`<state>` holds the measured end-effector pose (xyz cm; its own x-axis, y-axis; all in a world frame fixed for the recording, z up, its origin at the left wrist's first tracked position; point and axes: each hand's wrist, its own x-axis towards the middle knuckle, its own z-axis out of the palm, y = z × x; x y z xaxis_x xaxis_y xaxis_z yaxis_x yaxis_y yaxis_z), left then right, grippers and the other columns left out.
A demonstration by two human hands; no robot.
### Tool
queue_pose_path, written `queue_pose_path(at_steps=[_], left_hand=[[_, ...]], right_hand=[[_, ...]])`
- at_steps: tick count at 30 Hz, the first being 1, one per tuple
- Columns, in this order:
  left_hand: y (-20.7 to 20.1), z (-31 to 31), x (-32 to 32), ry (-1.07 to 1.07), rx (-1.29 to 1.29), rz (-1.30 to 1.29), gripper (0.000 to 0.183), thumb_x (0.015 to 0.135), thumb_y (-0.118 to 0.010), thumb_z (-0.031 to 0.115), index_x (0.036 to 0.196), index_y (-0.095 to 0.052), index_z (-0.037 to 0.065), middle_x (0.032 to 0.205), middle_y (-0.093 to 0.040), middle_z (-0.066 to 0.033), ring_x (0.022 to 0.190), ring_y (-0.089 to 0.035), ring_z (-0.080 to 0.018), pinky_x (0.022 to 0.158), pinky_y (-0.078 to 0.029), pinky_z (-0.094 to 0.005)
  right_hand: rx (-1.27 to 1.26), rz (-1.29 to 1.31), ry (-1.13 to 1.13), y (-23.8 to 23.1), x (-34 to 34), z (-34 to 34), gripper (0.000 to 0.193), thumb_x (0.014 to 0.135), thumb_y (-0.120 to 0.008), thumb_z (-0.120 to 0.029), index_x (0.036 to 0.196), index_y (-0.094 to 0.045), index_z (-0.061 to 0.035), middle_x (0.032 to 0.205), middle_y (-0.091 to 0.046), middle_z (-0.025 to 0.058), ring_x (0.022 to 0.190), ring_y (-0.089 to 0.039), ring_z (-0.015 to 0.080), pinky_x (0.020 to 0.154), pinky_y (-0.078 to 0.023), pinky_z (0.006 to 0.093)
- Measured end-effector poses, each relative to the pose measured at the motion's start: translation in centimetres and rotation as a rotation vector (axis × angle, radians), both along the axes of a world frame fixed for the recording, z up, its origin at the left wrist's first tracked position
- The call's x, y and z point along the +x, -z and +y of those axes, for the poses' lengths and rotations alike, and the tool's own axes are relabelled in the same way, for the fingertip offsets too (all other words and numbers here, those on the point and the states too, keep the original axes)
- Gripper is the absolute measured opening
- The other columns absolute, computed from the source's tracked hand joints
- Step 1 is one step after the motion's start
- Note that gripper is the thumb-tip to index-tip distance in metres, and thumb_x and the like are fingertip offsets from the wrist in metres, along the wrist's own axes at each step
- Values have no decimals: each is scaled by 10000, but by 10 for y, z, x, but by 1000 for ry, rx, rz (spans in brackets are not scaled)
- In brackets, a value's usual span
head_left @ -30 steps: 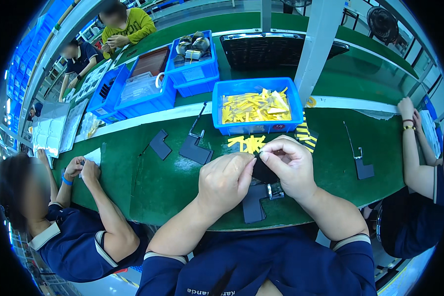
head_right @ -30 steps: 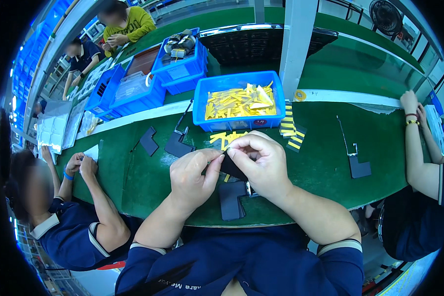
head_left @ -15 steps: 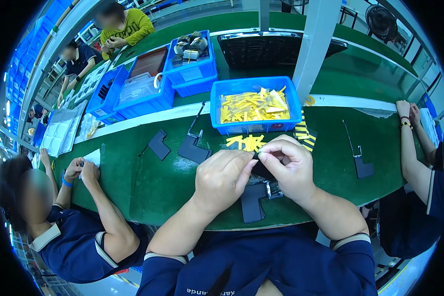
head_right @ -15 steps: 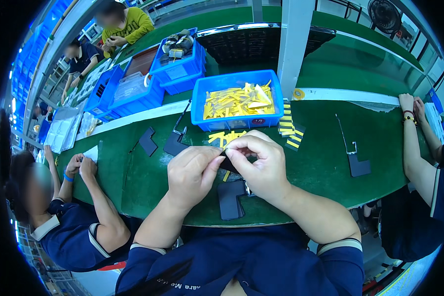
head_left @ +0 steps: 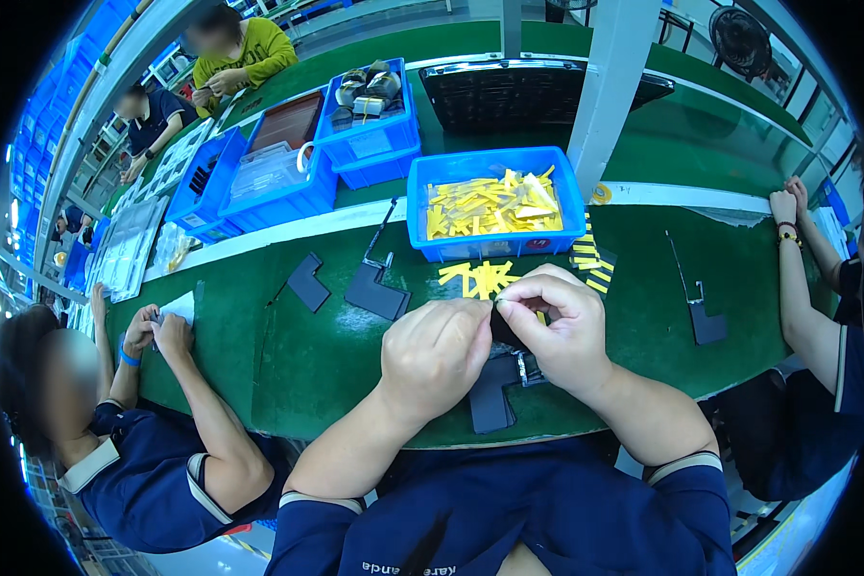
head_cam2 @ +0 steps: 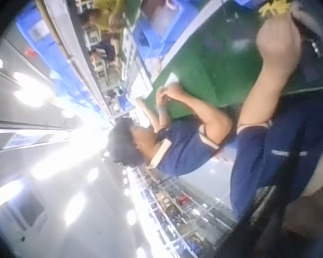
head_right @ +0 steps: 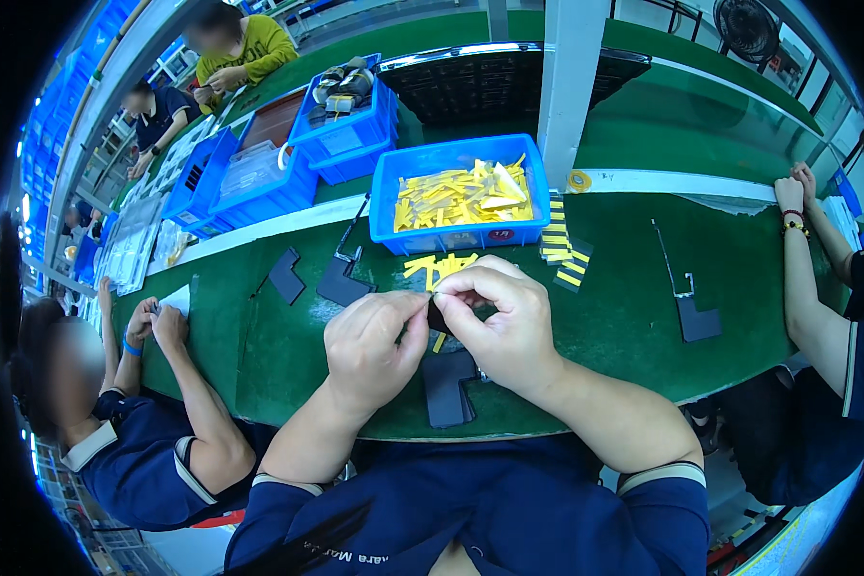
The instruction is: The person sits at a green workbench in a factory setting and assembles small electronic components. They repeatedly pick up a black rectangular piece and a yellow strip, align them, and press them together. The person places the assembled units on the table and continues the process with new parts from a blue bin.
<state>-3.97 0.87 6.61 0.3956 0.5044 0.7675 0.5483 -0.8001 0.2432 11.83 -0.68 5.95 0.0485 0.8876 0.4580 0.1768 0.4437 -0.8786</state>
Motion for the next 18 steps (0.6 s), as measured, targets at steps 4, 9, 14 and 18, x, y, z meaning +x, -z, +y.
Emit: queue_pose_path(at_steps=[4,9,14,18], left_hand=[[-1,-2,2,-5,51,29,170,672,-680,14,826,-607,23,751,-639,-86,656,-635,-224,569,-511,-303],[6,5,3,58,-12,-100,145,687,-699,-18,806,-628,23,753,-661,-99,614,-642,-222,552,-514,-290],[5,7,0,81,-515,-283,102,761,-698,58,837,-660,1,756,-663,-96,555,-628,-140,496,-493,-238],[16,14,-3,179,-946,-544,106,789,-692,59,864,-661,-10,780,-671,-66,636,-633,-84,558,-502,-205]], right_hand=[[-39,62,-28,0,-1,0,46,752,-641,17,796,-630,24,750,-593,71,637,-580,115,571,-475,231],[-8,-9,-4,5,2,3,49,760,-643,7,803,-627,24,765,-591,74,658,-585,119,590,-479,232],[-49,80,-70,10,3,8,52,782,-630,2,829,-623,23,807,-583,73,713,-590,121,630,-487,235],[-121,155,-141,19,2,14,62,807,-610,-4,864,-616,21,869,-559,59,784,-584,113,667,-489,237]])
